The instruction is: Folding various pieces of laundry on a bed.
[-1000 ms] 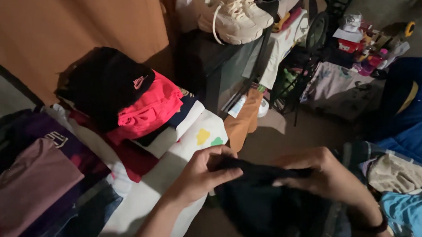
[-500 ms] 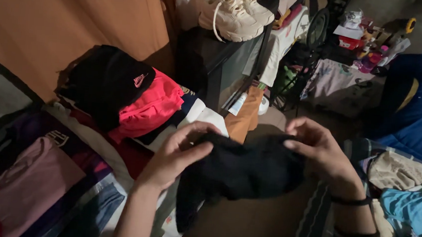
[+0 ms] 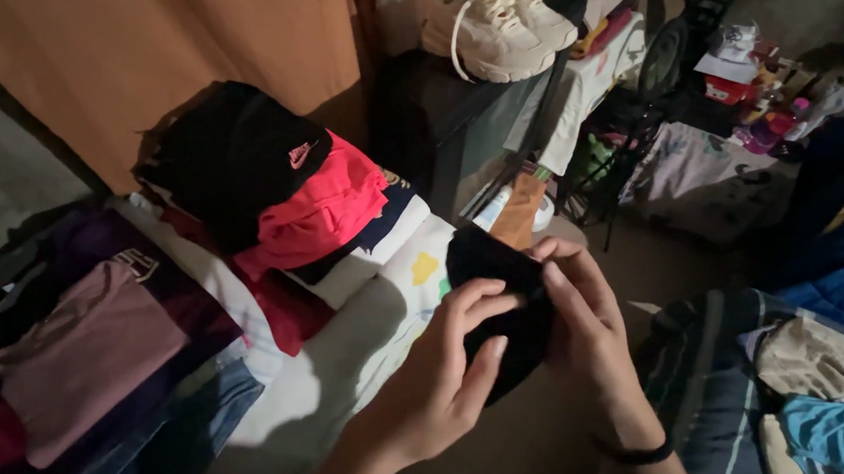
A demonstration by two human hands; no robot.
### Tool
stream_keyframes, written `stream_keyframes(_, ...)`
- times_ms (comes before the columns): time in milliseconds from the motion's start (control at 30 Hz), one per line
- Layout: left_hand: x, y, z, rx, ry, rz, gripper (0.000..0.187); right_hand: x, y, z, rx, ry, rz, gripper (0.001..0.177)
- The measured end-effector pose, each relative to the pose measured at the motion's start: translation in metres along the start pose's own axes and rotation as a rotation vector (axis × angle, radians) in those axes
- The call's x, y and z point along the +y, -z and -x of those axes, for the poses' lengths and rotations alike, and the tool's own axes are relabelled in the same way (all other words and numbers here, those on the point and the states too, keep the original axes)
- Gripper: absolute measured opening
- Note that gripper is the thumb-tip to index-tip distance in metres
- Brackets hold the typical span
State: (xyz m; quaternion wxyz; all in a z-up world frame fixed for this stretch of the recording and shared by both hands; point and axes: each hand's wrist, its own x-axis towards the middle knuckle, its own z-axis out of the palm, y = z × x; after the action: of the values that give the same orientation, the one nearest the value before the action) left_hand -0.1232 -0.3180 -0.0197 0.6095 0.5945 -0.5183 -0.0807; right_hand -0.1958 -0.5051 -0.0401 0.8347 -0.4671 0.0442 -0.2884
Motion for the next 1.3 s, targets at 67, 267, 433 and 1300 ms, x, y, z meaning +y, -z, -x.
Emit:
stream_keyframes(67, 0.0, 0.008, -0.001, 0.006, -0.035, -0.16, 0.051, -0.012, -0.022, 0.001, -0.093, 0.05, 0.194, 0.028)
stream_keyframes(267, 0.029, 0.038, -0.015, 0.399, -0.287, -0.811, 0.079, -0.002, -0.013, -0.002, -0.268, -0.013, 0.333, 0.05)
stream_keyframes(433, 0.021, 0.061, 0.002, 0.367, 0.265, -0.062, 0.057, 0.002, -0.047, -0.001, -0.252, -0.2, 0.121, 0.048)
stream_keyframes(1300, -0.134, 0.462, 0.134, 0.672, 0.861, -1.04, 0.103, 0.282, -0.269, -0.046, -0.636, 0.025, 0.715, 0.07)
